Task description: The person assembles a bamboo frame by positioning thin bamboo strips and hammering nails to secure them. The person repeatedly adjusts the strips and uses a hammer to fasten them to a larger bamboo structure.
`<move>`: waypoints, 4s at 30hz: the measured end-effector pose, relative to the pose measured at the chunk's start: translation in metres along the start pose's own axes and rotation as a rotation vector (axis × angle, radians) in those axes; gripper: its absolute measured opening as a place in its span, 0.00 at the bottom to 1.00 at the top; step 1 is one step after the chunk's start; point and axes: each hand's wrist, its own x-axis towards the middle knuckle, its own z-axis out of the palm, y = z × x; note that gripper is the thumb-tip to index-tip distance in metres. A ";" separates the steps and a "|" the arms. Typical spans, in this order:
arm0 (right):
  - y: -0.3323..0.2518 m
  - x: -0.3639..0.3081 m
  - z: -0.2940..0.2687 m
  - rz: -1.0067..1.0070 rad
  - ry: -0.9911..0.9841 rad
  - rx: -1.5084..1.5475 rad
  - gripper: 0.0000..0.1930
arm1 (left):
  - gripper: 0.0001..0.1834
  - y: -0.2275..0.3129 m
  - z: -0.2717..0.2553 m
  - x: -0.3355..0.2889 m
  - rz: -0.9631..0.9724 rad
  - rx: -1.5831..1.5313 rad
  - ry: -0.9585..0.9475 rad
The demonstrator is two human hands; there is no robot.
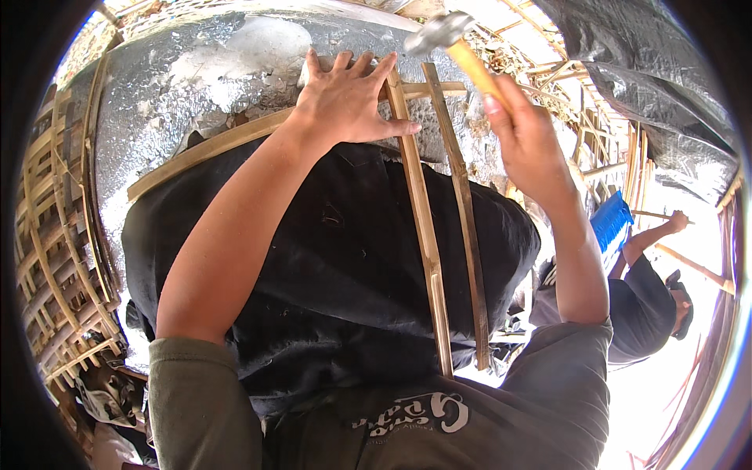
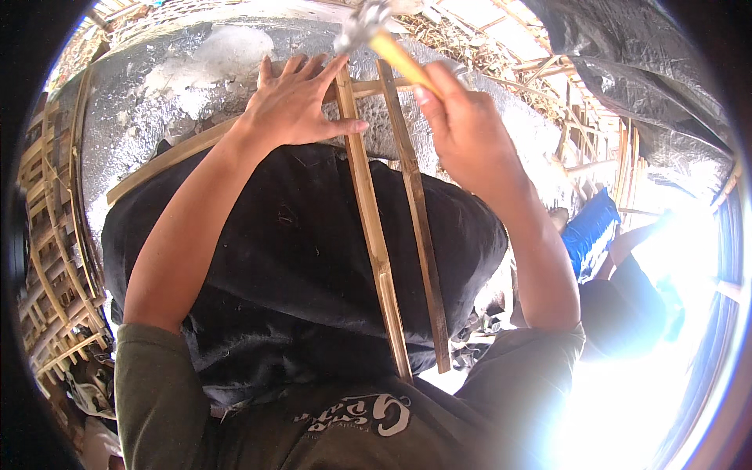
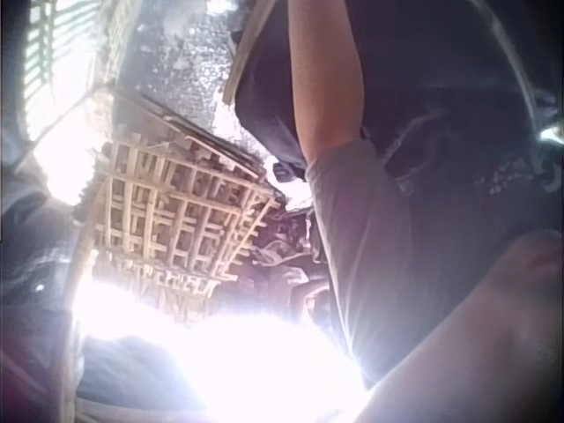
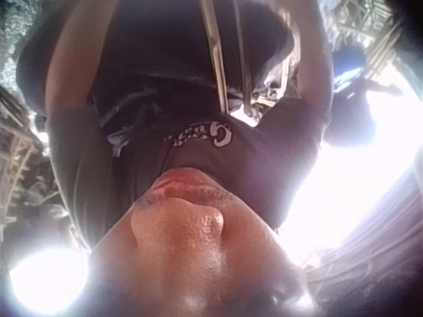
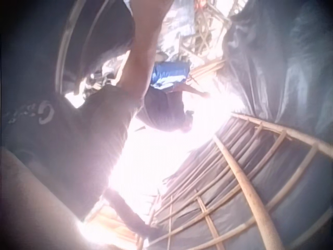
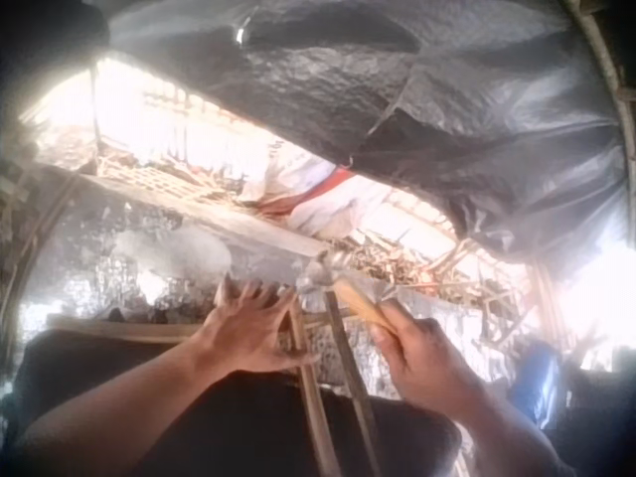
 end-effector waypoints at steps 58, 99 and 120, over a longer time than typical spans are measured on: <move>0.012 0.004 0.033 0.084 0.092 -0.020 0.10 | 0.63 0.001 0.015 0.000 0.002 -0.053 0.146; 0.004 0.008 0.038 0.126 0.129 -0.055 0.12 | 0.61 -0.001 -0.020 -0.003 0.010 -0.051 -0.061; 0.007 -0.002 0.037 0.209 0.155 -0.007 0.15 | 0.60 0.008 -0.026 -0.019 0.007 -0.043 -0.052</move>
